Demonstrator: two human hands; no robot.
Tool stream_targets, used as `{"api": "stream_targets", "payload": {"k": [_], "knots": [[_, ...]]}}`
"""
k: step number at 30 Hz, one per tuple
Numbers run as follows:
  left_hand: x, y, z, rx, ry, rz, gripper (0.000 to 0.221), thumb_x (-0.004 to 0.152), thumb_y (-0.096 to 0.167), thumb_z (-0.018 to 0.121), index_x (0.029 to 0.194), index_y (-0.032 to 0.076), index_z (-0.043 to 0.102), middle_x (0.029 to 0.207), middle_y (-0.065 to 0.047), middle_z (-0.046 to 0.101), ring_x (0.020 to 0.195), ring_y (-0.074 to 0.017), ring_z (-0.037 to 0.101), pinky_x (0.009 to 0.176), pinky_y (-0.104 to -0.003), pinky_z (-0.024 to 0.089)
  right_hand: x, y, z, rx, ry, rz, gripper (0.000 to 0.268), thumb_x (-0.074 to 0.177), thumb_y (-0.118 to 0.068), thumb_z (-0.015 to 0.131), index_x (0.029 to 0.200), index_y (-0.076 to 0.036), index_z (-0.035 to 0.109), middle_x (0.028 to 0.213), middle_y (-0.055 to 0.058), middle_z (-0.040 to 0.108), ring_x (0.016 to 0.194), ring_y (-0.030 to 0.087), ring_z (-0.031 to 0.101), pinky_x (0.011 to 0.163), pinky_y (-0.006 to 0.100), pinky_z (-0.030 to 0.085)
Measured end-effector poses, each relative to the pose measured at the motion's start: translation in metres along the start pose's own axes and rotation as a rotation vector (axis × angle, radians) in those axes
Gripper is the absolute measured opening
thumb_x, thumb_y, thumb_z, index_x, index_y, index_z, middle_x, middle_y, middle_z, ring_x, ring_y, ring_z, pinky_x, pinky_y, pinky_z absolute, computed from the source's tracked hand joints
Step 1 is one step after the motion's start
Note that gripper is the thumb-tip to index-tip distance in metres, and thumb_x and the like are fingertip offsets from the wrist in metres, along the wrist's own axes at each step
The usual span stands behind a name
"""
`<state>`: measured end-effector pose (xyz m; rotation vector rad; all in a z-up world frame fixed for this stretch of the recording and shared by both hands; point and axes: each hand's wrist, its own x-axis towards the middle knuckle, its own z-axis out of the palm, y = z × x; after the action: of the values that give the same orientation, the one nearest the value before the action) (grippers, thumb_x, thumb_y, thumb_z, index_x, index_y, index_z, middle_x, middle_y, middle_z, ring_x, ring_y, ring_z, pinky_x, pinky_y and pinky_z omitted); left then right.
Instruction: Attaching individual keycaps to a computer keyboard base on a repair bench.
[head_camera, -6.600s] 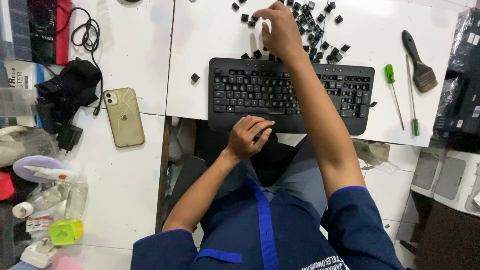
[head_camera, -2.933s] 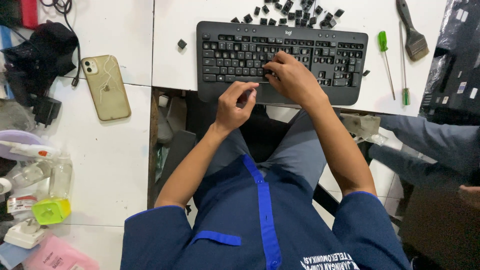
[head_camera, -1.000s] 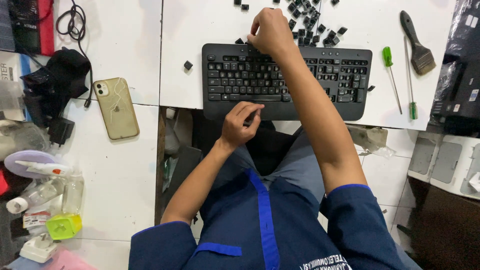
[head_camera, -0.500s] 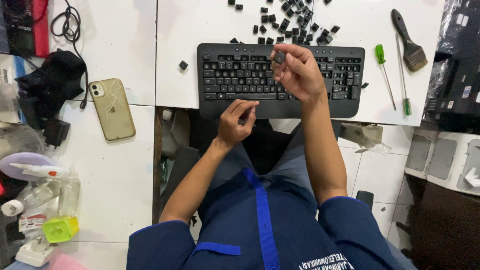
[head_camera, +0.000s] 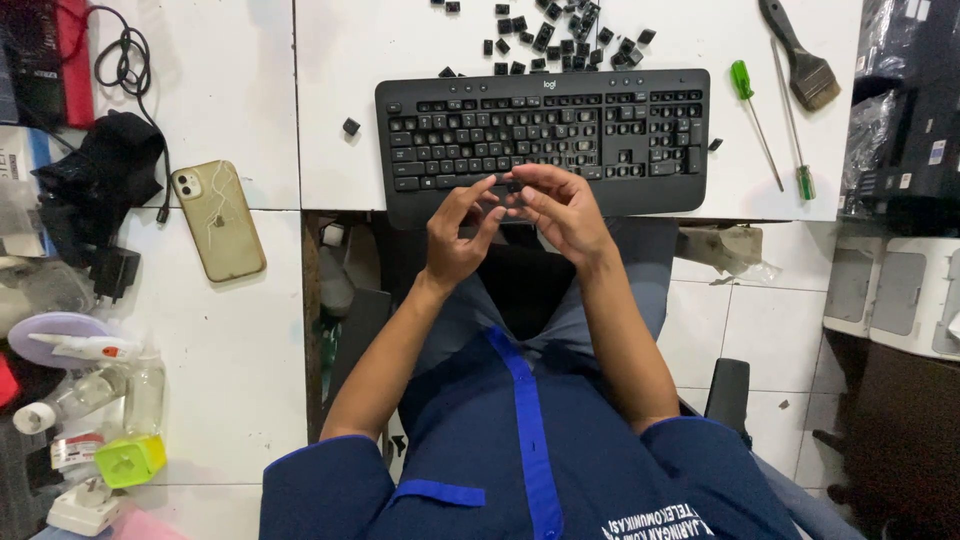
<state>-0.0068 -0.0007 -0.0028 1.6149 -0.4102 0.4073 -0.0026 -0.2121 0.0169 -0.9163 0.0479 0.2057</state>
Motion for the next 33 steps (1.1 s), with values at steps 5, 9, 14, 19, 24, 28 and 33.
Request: {"api": "stream_targets", "payload": {"k": [5, 9, 14, 19, 24, 28, 33], "knots": [[0.006, 0.01, 0.003, 0.071, -0.024, 0.041, 0.039, 0.106, 0.011, 0.094, 0.145, 0.01, 0.088, 0.109, -0.007, 0.087, 0.079, -0.0225, 0.079, 0.066, -0.034, 0.065, -0.018, 0.03, -0.001, -0.014, 0.103, 0.026, 0.035, 0.112, 0.003, 0.078, 0.146, 0.011, 0.073, 0.131, 0.022, 0.086, 0.106, 0.032, 0.089, 0.09, 0.045, 0.079], [0.002, 0.003, 0.004, 0.097, -0.038, 0.052, 0.038, 0.102, 0.009, 0.099, 0.139, 0.011, 0.092, 0.103, -0.006, 0.087, 0.078, -0.0231, 0.081, 0.065, -0.033, 0.066, -0.028, 0.044, -0.008, 0.007, 0.173, 0.041, 0.033, 0.113, 0.002, 0.077, 0.145, 0.007, 0.074, 0.126, 0.021, 0.088, 0.102, 0.032, 0.09, 0.088, 0.044, 0.079], [0.001, -0.001, 0.005, 0.122, -0.043, 0.063, 0.036, 0.103, 0.01, 0.097, 0.139, 0.012, 0.092, 0.105, -0.005, 0.087, 0.082, -0.0242, 0.083, 0.069, -0.035, 0.067, -0.035, 0.032, 0.009, -0.135, 0.212, 0.004, 0.035, 0.113, 0.0, 0.079, 0.147, 0.008, 0.074, 0.126, 0.022, 0.088, 0.102, 0.03, 0.09, 0.087, 0.043, 0.079], [0.008, 0.006, 0.003, 0.123, -0.035, 0.072, 0.031, 0.105, 0.01, 0.094, 0.136, 0.01, 0.093, 0.101, -0.005, 0.086, 0.084, -0.0261, 0.084, 0.073, -0.036, 0.068, -0.038, 0.007, 0.027, -0.608, 0.204, -0.149, 0.038, 0.109, -0.001, 0.09, 0.146, 0.001, 0.081, 0.12, 0.022, 0.089, 0.099, 0.024, 0.086, 0.083, 0.039, 0.074], [0.003, -0.002, 0.005, 0.126, -0.072, 0.09, 0.028, 0.106, 0.01, 0.092, 0.133, 0.009, 0.093, 0.1, -0.006, 0.087, 0.086, -0.0267, 0.085, 0.074, -0.036, 0.069, -0.038, -0.002, 0.031, -1.08, 0.162, -0.566, 0.046, 0.096, 0.007, 0.101, 0.138, -0.009, 0.092, 0.116, 0.013, 0.09, 0.078, 0.02, 0.083, 0.064, 0.036, 0.067], [0.005, 0.002, 0.004, 0.131, -0.081, 0.099, 0.027, 0.107, 0.01, 0.091, 0.134, 0.008, 0.093, 0.099, -0.007, 0.087, 0.085, -0.0272, 0.084, 0.073, -0.037, 0.069, -0.037, -0.002, 0.039, -1.147, 0.163, -0.639, 0.045, 0.095, 0.01, 0.101, 0.135, -0.007, 0.093, 0.114, 0.017, 0.091, 0.084, 0.028, 0.087, 0.066, 0.037, 0.068], [0.005, 0.002, 0.003, 0.105, -0.122, 0.109, 0.032, 0.11, 0.007, 0.087, 0.142, 0.008, 0.09, 0.099, -0.009, 0.087, 0.083, -0.0308, 0.081, 0.074, -0.039, 0.066, -0.037, 0.0, 0.039, -1.12, 0.186, -0.641, 0.037, 0.094, 0.011, 0.1, 0.128, -0.004, 0.093, 0.109, 0.016, 0.089, 0.072, 0.023, 0.08, 0.061, 0.038, 0.066]]}}
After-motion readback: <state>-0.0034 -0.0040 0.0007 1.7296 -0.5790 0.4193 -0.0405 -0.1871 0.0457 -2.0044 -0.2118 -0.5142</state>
